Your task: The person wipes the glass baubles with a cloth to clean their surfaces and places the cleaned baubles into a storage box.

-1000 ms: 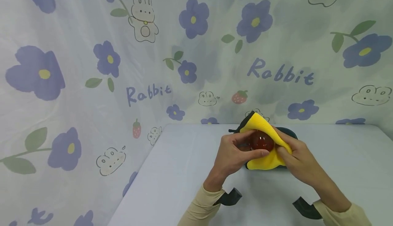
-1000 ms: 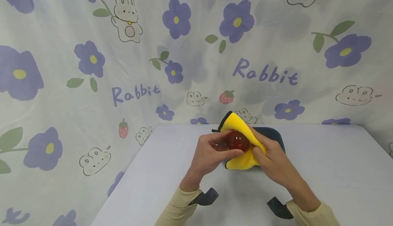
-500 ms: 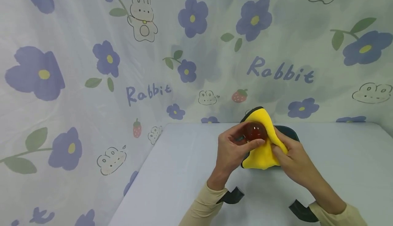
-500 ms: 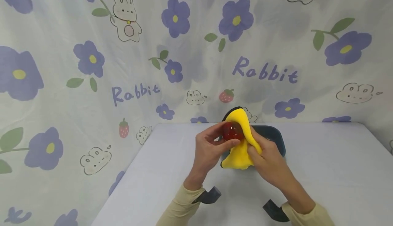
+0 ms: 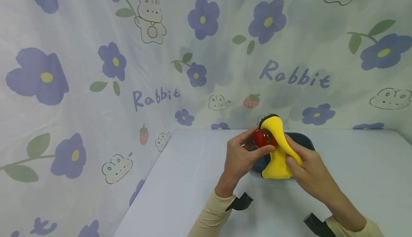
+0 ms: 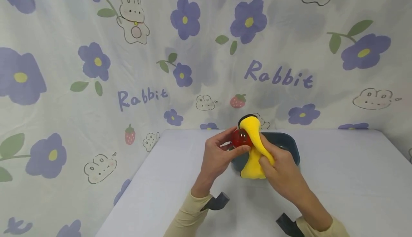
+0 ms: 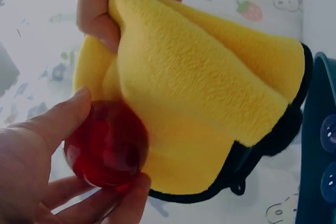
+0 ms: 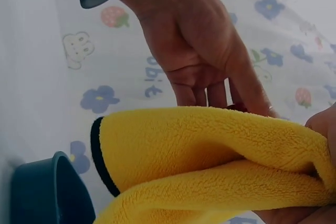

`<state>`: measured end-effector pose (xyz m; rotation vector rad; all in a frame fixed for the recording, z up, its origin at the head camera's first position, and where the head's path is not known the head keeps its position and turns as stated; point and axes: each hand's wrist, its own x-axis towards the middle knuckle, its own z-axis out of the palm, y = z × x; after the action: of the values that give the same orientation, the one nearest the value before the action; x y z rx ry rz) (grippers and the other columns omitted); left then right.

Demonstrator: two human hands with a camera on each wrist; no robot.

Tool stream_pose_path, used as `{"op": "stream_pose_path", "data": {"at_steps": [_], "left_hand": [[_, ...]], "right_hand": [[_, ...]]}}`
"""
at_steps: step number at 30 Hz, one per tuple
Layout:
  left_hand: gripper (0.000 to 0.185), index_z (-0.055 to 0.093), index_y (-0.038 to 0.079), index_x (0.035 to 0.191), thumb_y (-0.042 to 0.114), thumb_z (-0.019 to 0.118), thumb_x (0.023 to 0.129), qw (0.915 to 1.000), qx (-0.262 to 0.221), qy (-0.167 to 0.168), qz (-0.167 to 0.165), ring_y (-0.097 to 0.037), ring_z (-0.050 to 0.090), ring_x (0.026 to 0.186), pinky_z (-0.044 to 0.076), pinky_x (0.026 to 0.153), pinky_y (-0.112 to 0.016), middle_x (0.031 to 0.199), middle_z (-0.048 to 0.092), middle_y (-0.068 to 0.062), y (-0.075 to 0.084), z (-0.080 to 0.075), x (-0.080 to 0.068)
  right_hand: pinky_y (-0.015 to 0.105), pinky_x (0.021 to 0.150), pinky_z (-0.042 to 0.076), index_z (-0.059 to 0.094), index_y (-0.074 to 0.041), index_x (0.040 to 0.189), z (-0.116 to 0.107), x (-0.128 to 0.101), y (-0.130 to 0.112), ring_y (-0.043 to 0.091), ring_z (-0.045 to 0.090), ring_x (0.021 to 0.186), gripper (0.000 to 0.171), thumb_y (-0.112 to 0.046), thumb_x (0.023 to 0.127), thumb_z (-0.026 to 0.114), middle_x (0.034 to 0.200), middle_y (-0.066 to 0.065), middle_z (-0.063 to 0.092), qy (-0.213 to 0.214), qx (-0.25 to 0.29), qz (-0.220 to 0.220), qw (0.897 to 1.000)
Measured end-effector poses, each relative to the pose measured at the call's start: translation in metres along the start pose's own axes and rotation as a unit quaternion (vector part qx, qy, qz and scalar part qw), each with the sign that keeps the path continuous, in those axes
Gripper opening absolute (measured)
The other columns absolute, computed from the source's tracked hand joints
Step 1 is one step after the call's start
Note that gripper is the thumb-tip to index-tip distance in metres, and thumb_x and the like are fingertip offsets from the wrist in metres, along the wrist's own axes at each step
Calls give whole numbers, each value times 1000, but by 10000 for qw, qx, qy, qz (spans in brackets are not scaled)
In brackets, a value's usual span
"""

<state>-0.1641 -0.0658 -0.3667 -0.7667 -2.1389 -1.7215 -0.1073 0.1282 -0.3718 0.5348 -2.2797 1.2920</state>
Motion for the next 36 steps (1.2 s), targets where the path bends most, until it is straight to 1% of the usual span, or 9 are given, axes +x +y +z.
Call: {"op": "stream_pose_path", "data": {"at_steps": [4,9,12,16,19,23,26,29,36], "left_hand": [[60,68,17,137,44,83,86,9998,66,-159,-115,-8,72,108,62,87,-24,127,75,-3,0,-4,0],[48,73,17,130,32,86,86,9988,47,-403,-259,-5,72,98,63,84,-24,117,78,-1,0,-7,1],[37,76,15,121,25,85,87,9973,-34,-687,-256,-4,70,91,63,84,-25,107,78,-3,2,-8,1],[26,76,12,111,20,84,87,9948,-122,-986,-235,-4,68,84,64,82,-28,98,76,-9,3,-9,2],[25,77,11,109,19,85,86,9934,-108,-1090,-332,-3,69,83,64,81,-28,96,77,-7,4,-10,2],[26,78,12,109,19,86,85,9908,-76,-1281,-436,-2,70,84,64,80,-28,96,78,-1,4,-10,1],[27,79,13,110,20,87,85,9894,-2,-1376,-465,-3,71,86,64,79,-27,96,79,3,5,-9,1],[31,79,14,112,21,88,83,9892,101,-1370,-506,-4,72,88,64,78,-26,100,79,5,7,-10,0],[43,75,13,124,19,88,83,9901,52,-1342,-408,0,72,99,63,81,-24,117,78,3,14,-9,-3]], "right_hand": [[20,50,48,48,4,151,1,-2,-3,8,46,53,55,6,96,56,99,18,71,97,-11,-125,9999],[17,53,50,49,0,151,2,-2,-2,5,50,60,59,10,94,57,126,29,69,167,-69,-394,9991],[9,64,51,49,-5,153,3,-2,-1,5,56,74,65,14,91,58,138,27,65,258,-222,-661,9972],[-2,91,45,48,-10,155,4,0,1,0,61,107,76,20,86,60,151,19,58,330,-441,-1116,9922],[-1,103,37,46,-10,156,6,2,4,-8,50,132,82,23,82,62,156,15,53,267,-581,-1466,9871],[1,107,33,45,-8,156,4,6,11,-12,40,141,87,26,78,64,156,16,53,168,-752,-1835,9800],[1,106,37,46,-7,155,2,8,16,-9,48,135,85,26,79,62,154,17,55,82,-693,-1888,9795],[0,95,45,47,-8,155,0,8,20,-2,57,114,80,23,82,60,151,18,58,-46,-477,-1692,9844],[14,65,55,49,-1,152,-3,7,24,6,56,72,66,17,88,56,127,22,68,-291,72,-1008,9945]]}}
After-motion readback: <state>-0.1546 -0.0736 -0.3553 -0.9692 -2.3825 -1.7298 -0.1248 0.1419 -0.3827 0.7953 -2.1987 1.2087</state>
